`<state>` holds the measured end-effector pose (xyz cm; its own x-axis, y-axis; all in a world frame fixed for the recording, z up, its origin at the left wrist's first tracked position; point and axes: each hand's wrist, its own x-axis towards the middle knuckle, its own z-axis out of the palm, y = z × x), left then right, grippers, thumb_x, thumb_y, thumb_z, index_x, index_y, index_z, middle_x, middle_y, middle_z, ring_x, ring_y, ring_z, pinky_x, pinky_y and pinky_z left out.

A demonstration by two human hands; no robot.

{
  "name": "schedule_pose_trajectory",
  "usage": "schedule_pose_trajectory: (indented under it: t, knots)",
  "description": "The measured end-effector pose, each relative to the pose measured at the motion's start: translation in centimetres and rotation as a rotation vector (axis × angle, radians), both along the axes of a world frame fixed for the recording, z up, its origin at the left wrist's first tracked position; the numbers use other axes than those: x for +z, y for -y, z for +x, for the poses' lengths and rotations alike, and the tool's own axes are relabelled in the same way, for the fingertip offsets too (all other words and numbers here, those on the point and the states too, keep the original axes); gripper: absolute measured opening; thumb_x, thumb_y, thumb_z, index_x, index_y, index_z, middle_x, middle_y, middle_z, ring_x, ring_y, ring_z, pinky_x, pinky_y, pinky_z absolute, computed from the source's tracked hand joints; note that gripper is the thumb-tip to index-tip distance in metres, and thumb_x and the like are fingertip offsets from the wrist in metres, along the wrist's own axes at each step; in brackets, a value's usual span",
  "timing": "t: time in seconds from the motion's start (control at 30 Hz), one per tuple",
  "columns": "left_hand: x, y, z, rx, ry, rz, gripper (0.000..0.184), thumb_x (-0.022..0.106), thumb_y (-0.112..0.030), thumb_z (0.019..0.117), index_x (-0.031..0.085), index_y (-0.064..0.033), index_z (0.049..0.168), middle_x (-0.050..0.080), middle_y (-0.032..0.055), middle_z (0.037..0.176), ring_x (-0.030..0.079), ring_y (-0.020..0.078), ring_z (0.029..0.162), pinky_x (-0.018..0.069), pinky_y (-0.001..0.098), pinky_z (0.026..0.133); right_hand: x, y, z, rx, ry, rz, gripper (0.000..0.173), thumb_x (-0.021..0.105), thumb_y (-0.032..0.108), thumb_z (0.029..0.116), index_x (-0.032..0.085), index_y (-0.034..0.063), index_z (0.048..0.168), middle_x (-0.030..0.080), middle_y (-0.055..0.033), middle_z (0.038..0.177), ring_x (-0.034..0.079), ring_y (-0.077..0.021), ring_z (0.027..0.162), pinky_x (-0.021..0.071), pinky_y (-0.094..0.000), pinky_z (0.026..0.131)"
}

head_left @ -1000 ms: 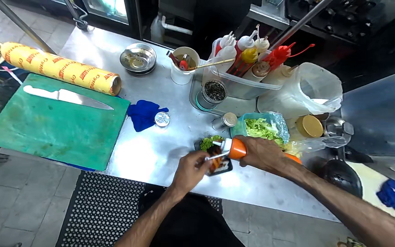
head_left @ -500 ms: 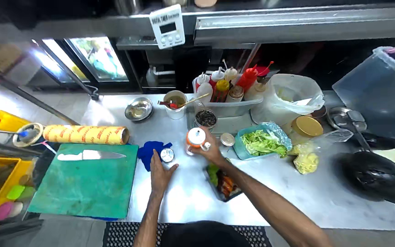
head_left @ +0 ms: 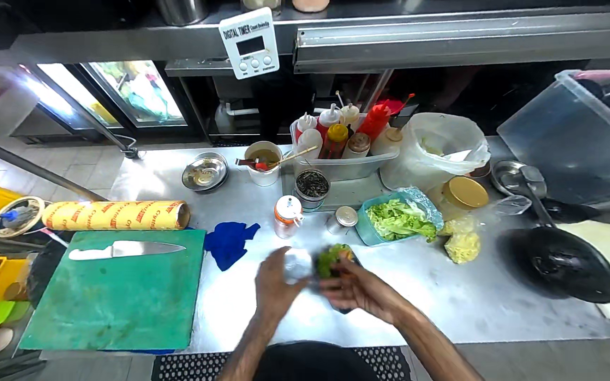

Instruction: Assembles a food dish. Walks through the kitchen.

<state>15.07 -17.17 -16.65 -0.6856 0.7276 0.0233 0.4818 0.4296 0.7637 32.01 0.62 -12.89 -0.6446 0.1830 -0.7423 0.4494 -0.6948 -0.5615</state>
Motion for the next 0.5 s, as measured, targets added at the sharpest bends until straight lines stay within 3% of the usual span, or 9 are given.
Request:
schedule_pose_trajectory:
  t: [0.07, 0.13, 0.2, 0.27, 0.3, 0.33, 0.4, 0.43, 0.5]
  knots:
    - [2.4, -2.2, 3.7, -0.124, 0.023, 0.19, 0.071, 0.088, -0.053, 0.0728, 0.07, -0.0142, 0.13, 0.071, 0.0047, 0.126, 0.066, 0.0197, 0.119, 0.0533, 0.0451, 0.105, 1.1, 0.7, 2.1, -0.141, -0.098, -0.191, 0.07, 0.033, 0.065, 0.1044, 0.047, 0.0083, 0.143, 0.069, -0.0228, 0.12, 0.071, -0.0375, 0.104, 0.059, -0.0536, 0.092]
    - [3.5, -4.7, 6.1, -0.287, -0.03, 0.35, 0.062, 0.087, -0.043, 0.0781, 0.069, -0.0154, 0.131, 0.071, 0.0018, 0.127, 0.065, 0.0167, 0.12, 0.0519, 0.0435, 0.108, 2.2, 0.8, 3.5, -0.357, -0.24, -0.248, 0.057, 0.053, 0.055, 0.1013, 0.058, 0.0075, 0.132, 0.069, -0.0222, 0.118, 0.072, -0.0338, 0.101, 0.0613, -0.0504, 0.087]
    - [3.9, -6.6, 6.7, -0.428, -0.073, 0.399, 0.063, 0.085, -0.039, 0.0809, 0.066, -0.0146, 0.135, 0.069, 0.0006, 0.133, 0.063, 0.0152, 0.125, 0.0467, 0.0427, 0.113, 2.8, 0.9, 4.4, -0.602, -0.283, -0.153, 0.045, 0.067, 0.04, 0.0953, 0.06, 0.0084, 0.126, 0.07, -0.0213, 0.111, 0.074, -0.0312, 0.094, 0.064, -0.0483, 0.08]
    - [4.1, -7.2, 6.0, -0.531, -0.048, 0.381, 0.075, 0.086, -0.041, 0.0801, 0.058, -0.0116, 0.144, 0.063, 0.0036, 0.142, 0.055, 0.0175, 0.135, 0.0405, 0.0433, 0.119, 1.9, 1.1, 4.5, -0.811, -0.245, 0.135, 0.038, 0.065, 0.025, 0.098, 0.049, 0.0119, 0.131, 0.068, -0.016, 0.104, 0.072, -0.0254, 0.085, 0.0641, -0.0437, 0.072]
    - [4.0, -7.0, 5.4, -0.54, -0.012, 0.361, 0.082, 0.087, -0.041, 0.0791, 0.054, -0.011, 0.148, 0.059, 0.0051, 0.146, 0.053, 0.0187, 0.138, 0.04, 0.0439, 0.119, 0.9, 1.2, 4.3, -0.873, -0.193, 0.35, 0.048, 0.066, 0.017, 0.0974, 0.044, 0.0119, 0.139, 0.067, -0.0144, 0.107, 0.072, -0.0237, 0.086, 0.0638, -0.0421, 0.072]
    - [3.8, -6.5, 4.7, -0.512, 0.03, 0.338, 0.085, 0.087, -0.042, 0.0788, 0.052, -0.0122, 0.15, 0.057, 0.0052, 0.148, 0.052, 0.0188, 0.138, 0.0416, 0.044, 0.118, -0.5, 1.5, 4.1, -0.881, -0.135, 0.588, 0.063, 0.072, 0.01, 0.0933, 0.039, 0.0094, 0.148, 0.066, -0.0143, 0.113, 0.072, -0.0228, 0.09, 0.0639, -0.0407, 0.075]
    - [3.1, -4.9, 2.8, -0.395, 0.119, 0.268, 0.086, 0.086, -0.046, 0.0795, 0.05, -0.0169, 0.152, 0.057, 0.004, 0.148, 0.053, 0.0185, 0.137, 0.0448, 0.0442, 0.116, -3.1, 2.2, 4.2, -0.771, -0.061, 0.985, 0.082, 0.084, 0.011, 0.08, 0.04, 0.0018, 0.149, 0.065, -0.0158, 0.12, 0.071, -0.0206, 0.095, 0.0636, -0.0357, 0.077]
    - [2.7, -3.9, 1.7, -0.333, 0.16, 0.222, 0.086, 0.085, -0.048, 0.0799, 0.05, -0.0186, 0.152, 0.057, 0.0035, 0.148, 0.053, 0.0179, 0.137, 0.0449, 0.0435, 0.116, -3.8, 2.5, 4.2, -0.744, -0.037, 1.087, 0.083, 0.086, 0.014, 0.0763, 0.043, 0.0012, 0.146, 0.067, -0.0147, 0.118, 0.071, -0.0183, 0.092, 0.0637, -0.0327, 0.075]
    - [1.9, -1.7, -0.4, -0.219, 0.207, 0.154, 0.087, 0.084, -0.054, 0.0793, 0.049, -0.0206, 0.153, 0.057, 0.0022, 0.148, 0.053, 0.0162, 0.137, 0.0443, 0.0421, 0.116, -4.8, 2.8, 4.5, -0.793, -0.005, 1.136, 0.08, 0.084, 0.012, 0.0787, 0.043, 0.0011, 0.147, 0.065, -0.0135, 0.117, 0.069, -0.0148, 0.091, 0.0614, -0.029, 0.075]
